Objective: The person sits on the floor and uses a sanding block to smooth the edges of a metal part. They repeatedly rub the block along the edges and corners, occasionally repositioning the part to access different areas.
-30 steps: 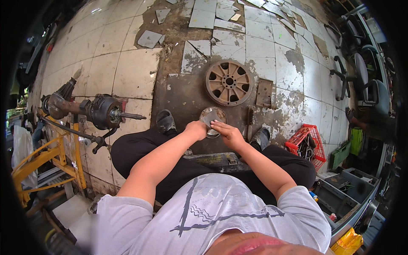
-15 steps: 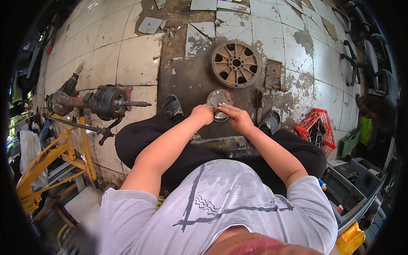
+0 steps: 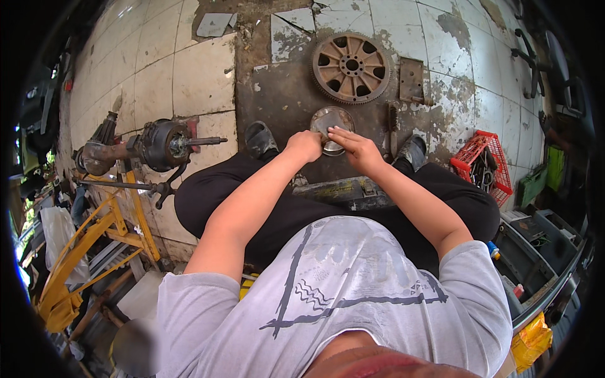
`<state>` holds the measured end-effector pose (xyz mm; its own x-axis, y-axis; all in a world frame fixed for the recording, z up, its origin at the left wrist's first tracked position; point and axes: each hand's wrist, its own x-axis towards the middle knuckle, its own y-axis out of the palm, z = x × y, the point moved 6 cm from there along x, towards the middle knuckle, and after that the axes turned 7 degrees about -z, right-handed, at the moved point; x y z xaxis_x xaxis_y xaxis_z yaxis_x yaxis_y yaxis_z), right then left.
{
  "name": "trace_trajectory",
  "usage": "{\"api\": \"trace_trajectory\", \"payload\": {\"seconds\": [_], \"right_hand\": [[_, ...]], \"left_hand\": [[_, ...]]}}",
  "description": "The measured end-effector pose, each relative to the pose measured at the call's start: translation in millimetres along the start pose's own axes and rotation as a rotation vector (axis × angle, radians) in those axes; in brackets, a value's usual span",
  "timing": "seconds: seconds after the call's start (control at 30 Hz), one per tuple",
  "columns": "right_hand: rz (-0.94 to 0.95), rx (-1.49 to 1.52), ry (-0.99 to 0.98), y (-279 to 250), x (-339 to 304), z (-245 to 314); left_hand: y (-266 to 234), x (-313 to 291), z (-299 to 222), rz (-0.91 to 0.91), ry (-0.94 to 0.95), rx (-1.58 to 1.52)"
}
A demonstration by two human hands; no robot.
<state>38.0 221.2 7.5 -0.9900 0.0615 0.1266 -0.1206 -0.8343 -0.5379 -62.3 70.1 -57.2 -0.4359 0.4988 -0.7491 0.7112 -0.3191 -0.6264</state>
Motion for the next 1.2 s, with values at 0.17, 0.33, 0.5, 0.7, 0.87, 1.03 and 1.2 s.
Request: {"api": "trace_trajectory", "payload": {"seconds": [0.17,0.33,0.5,0.7,0.87,1.03,1.2], "right_hand": [[-0.034,-0.090,0.148,0.9,-7.5,-34.6],[-0.032,-0.011,-0.039,2.5,-5.8,-0.3],[0.001,0.022,-0.009,5.1,-3.6,-8.6],[-0.004,0.026,0.107,5.2,-16.6,-42.7],[-0.102,0.136,0.198,7.3,-8.9,-25.8],[-0.014,0.161,0.024,1.1,2.9,6.9],[-0.069,0.163,0.190,9.3,-8.2,-30.2]], "left_hand": [[1.3,-1.8,-4.6,-0.105,0.049,-0.028],[5.9,2.2,-0.6,-0.050,0.047,0.016],[6.1,4.8,5.1,-0.082,0.044,-0.068],[-6.4,-5.4,-8.1,-0.087,0.037,-0.055],[-7.9,-3.1,-5.0,-0.007,0.027,0.003],[8.6,9.4,9.2,-0.125,0.065,-0.144],[7.6,10.8,1.8,-0.054,0.027,-0.037]]}}
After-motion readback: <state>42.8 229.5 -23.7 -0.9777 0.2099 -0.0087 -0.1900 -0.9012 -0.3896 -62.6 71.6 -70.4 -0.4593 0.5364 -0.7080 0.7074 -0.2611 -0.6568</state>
